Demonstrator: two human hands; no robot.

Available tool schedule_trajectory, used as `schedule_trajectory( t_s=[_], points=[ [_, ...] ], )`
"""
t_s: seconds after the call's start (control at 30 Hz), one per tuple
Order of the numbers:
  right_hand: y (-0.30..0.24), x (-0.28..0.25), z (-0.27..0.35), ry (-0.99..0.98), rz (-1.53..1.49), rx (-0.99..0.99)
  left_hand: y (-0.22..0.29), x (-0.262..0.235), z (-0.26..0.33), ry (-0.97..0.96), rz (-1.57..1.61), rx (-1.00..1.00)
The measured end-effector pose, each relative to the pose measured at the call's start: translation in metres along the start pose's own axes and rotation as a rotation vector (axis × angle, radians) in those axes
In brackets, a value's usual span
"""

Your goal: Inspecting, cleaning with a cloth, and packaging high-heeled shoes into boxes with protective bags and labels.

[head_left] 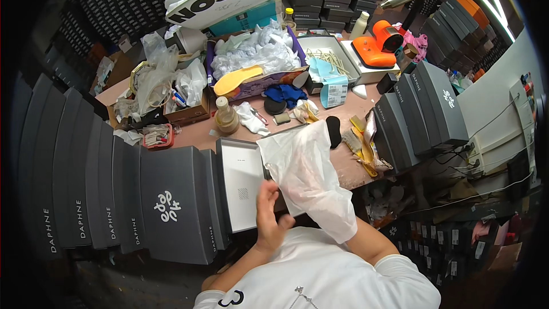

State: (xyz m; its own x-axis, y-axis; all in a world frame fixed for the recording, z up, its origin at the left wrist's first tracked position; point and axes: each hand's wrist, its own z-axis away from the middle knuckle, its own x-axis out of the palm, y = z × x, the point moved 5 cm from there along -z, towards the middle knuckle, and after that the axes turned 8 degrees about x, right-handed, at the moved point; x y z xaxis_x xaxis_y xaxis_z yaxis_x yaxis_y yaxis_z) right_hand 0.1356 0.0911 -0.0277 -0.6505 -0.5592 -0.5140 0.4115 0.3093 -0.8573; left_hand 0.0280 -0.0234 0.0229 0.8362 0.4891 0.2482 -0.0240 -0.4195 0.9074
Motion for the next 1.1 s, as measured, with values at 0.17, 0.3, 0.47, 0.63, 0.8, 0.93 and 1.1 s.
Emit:
schedule_trajectory(
  t_s=[0.17, 0.3, 0.47, 0.63, 0.8, 0.93, 1.1],
  points=[
    [-0.002, 0.019, -0.003, -0.104, -0.294, 0.129, -0.107, 0.009, 0.014, 0.255, 0.916, -0.964],
    [0.01, -0.008, 0.013, -0.331, -0.149, 0.108, -0.106, 0.028, -0.002, 0.274, 0.746, -0.761],
    [0.058, -0.054, 0.094, -0.102, -1.426, 0.831, -0.121, 0.01, -0.04, 0.359, 0.576, -0.577],
    [0.042, -0.063, 0.056, 0.217, -1.285, 0.359, -0.111, 0.093, 0.013, -0.217, 0.169, -0.587],
    [0.094, -0.112, 0.109, 0.618, -1.161, 0.545, -0.133, 0.1, 0.006, -1.035, -0.061, -0.617],
    [0.119, -0.136, 0.119, 0.648, -0.978, 0.517, -0.221, 0.062, -0.011, -1.052, -0.979, -0.241],
    [0.101, -0.147, 0.087, 0.614, -0.818, 0.357, -0.242, 0.05, -0.055, -0.706, -0.501, -0.475]
  ],
)
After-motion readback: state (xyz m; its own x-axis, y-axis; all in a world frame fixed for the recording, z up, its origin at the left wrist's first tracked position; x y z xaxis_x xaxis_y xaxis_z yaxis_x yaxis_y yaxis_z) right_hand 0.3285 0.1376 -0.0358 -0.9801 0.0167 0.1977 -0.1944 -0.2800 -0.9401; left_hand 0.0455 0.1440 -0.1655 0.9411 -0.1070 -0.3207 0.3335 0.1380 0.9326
